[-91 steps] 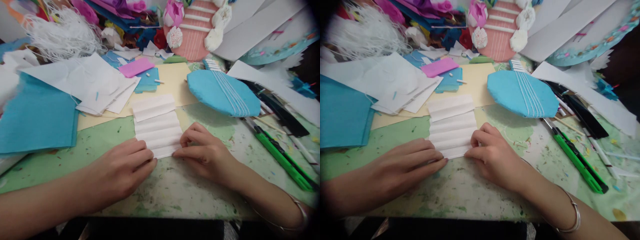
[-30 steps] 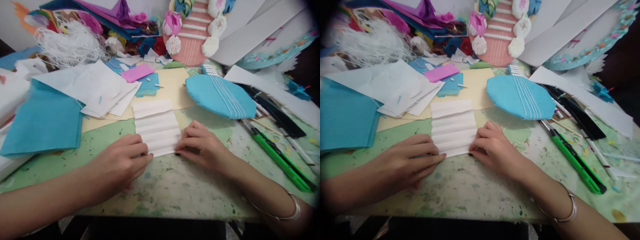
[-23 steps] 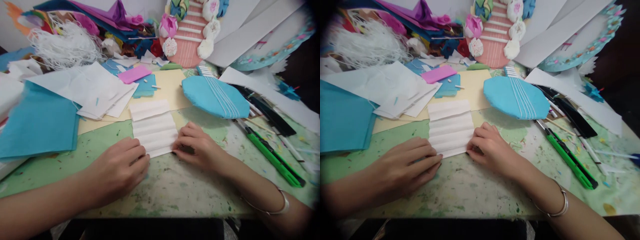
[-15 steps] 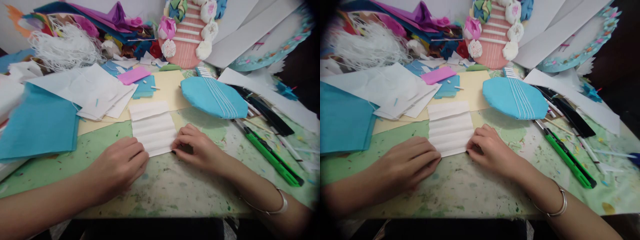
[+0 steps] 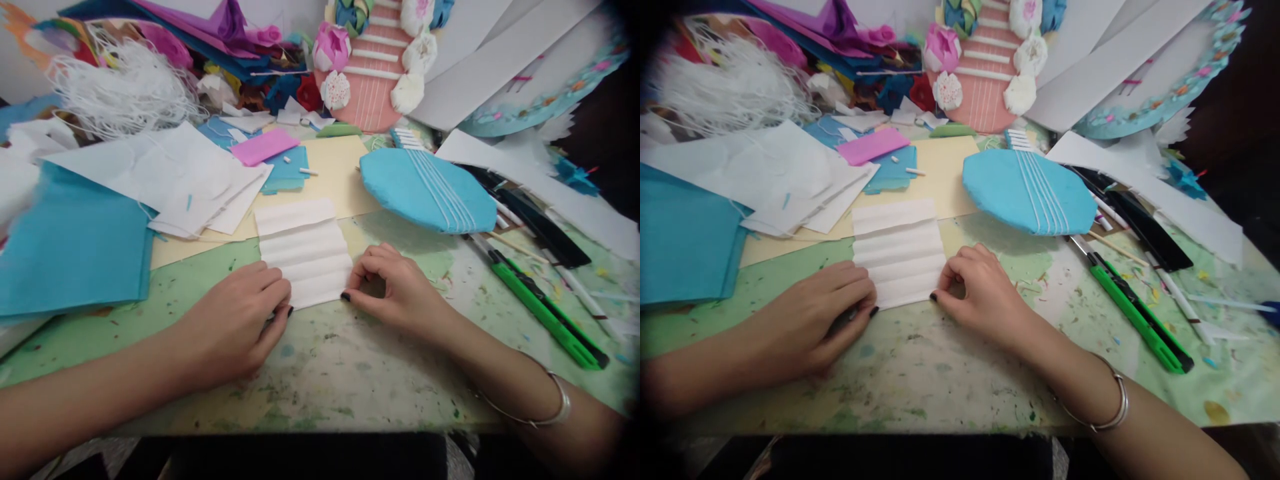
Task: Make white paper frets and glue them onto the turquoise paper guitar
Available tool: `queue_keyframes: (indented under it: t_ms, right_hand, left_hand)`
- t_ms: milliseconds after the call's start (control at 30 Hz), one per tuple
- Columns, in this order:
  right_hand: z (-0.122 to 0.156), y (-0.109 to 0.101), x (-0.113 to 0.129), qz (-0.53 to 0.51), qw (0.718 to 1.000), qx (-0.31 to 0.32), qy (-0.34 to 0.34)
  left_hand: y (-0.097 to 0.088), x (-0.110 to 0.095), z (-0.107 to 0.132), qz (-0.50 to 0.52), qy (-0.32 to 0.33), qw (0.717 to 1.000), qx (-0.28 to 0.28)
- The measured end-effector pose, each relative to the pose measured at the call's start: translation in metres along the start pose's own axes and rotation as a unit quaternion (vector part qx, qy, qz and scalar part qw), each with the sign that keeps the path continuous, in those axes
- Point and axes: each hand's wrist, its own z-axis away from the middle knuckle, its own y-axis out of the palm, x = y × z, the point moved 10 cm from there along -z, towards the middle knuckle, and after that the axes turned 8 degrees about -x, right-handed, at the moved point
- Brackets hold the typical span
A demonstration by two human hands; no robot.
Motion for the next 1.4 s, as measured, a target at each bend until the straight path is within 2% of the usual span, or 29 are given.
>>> queue_keyframes:
  t_ms: [167, 300, 433, 500, 600, 733, 833, 967, 1067, 1200, 1300, 1400]
  right_hand:
    - [0.0, 0.0, 0.001, -0.013, 1.0, 0.0, 0.002]
    - [0.002, 0.001, 0.01, -0.012, 0.998, 0.005, -0.057]
    - [0.005, -0.001, 0.02, 0.0, 0.993, -0.001, -0.121]
    - [0.006, -0.004, 0.024, 0.006, 0.989, -0.004, -0.147]
    - [0.008, -0.006, 0.029, 0.013, 0.985, 0.0, -0.174]
    - [0.008, -0.004, 0.031, 0.046, 0.983, 0.013, -0.178]
    - [0.01, 0.0, 0.032, 0.104, 0.978, 0.005, -0.183]
    - [0.017, 0.009, 0.04, 0.216, 0.95, -0.009, -0.227]
    - [0.015, 0.009, 0.037, 0.205, 0.959, -0.01, -0.197]
    - [0.008, 0.008, 0.022, 0.094, 0.99, 0.014, -0.101]
    - [0.007, 0.009, 0.015, 0.054, 0.996, 0.025, -0.067]
    - [0.007, 0.009, 0.012, 0.043, 0.998, 0.023, -0.049]
  left_hand:
    - [-0.001, 0.009, 0.0, 0.008, -0.041, 0.999, 0.018]
    - [-0.001, 0.017, 0.0, 0.011, -0.069, 0.997, 0.036]
    - [0.0, 0.021, -0.001, -0.016, -0.068, 0.996, 0.053]
    - [-0.001, 0.02, -0.001, -0.026, -0.059, 0.997, 0.049]
    - [-0.012, 0.015, -0.002, -0.038, -0.04, 0.998, -0.008]
    - [-0.02, -0.003, -0.001, 0.007, 0.03, 0.998, -0.062]
    - [-0.023, -0.015, 0.003, 0.027, 0.082, 0.993, -0.086]
    - [-0.022, -0.026, 0.009, -0.015, 0.119, 0.988, -0.092]
    - [-0.018, -0.027, 0.011, -0.037, 0.122, 0.989, -0.081]
    - [-0.021, -0.021, 0.008, -0.018, 0.111, 0.989, -0.099]
    - [-0.021, -0.007, 0.002, 0.022, 0.061, 0.994, -0.09]
    - [-0.016, 0.006, -0.002, 0.064, 0.005, 0.996, -0.055]
